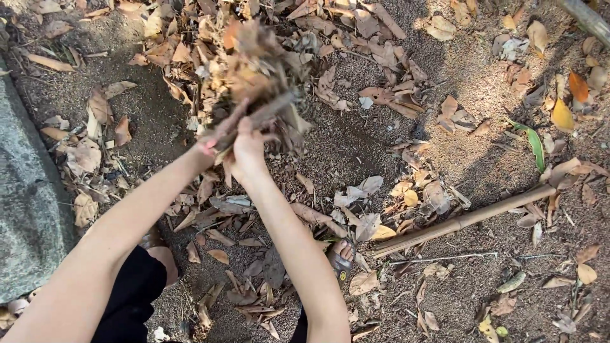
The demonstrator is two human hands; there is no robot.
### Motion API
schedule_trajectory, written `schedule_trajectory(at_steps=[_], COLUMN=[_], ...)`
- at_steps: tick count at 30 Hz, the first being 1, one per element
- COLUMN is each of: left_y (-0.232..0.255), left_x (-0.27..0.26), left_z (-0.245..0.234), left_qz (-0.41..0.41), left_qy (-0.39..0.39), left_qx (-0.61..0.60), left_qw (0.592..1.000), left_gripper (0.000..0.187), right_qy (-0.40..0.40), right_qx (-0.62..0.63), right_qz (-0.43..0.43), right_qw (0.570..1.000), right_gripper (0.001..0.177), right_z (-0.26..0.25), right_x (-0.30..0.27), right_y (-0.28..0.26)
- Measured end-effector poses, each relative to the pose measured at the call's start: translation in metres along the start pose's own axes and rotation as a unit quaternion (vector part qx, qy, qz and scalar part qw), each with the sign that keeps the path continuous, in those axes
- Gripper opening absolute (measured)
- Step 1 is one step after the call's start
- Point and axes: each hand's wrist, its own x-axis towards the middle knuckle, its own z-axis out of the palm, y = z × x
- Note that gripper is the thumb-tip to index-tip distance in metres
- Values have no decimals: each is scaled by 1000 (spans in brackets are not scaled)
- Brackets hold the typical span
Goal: The person gathers and cleans dry leaves from the ground using a small stick.
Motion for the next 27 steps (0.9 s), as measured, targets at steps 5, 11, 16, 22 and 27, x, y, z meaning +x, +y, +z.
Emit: schedule_trajectory(at_steps=[5,11,16,22,27], left_y=[-102,-71,-6,13,-65], left_x=[-48,-65,-45,-29,-67], left_z=[-13,36,-1,1,-7], left_qz=[-25,-198,-135,-78,-18], left_qy=[-96,-51,81,148,-158], left_qx=[-52,-315,-337,-306,-232], left_qw=[994,927,928,937,960], left_gripper=[82,71,69,73,86], right_qy=[-37,14,176,250,158], right_qx=[-158,-298,-275,-146,-288], right_qz=[50,-118,-217,-155,-86], right_qw=[985,947,920,944,941], right_gripper=[27,30,17,21,16], right_z=[12,-26,-97,-123,-52], right_x=[0,-2,20,49,43], right_y=[-28,-72,-102,-84,-27])
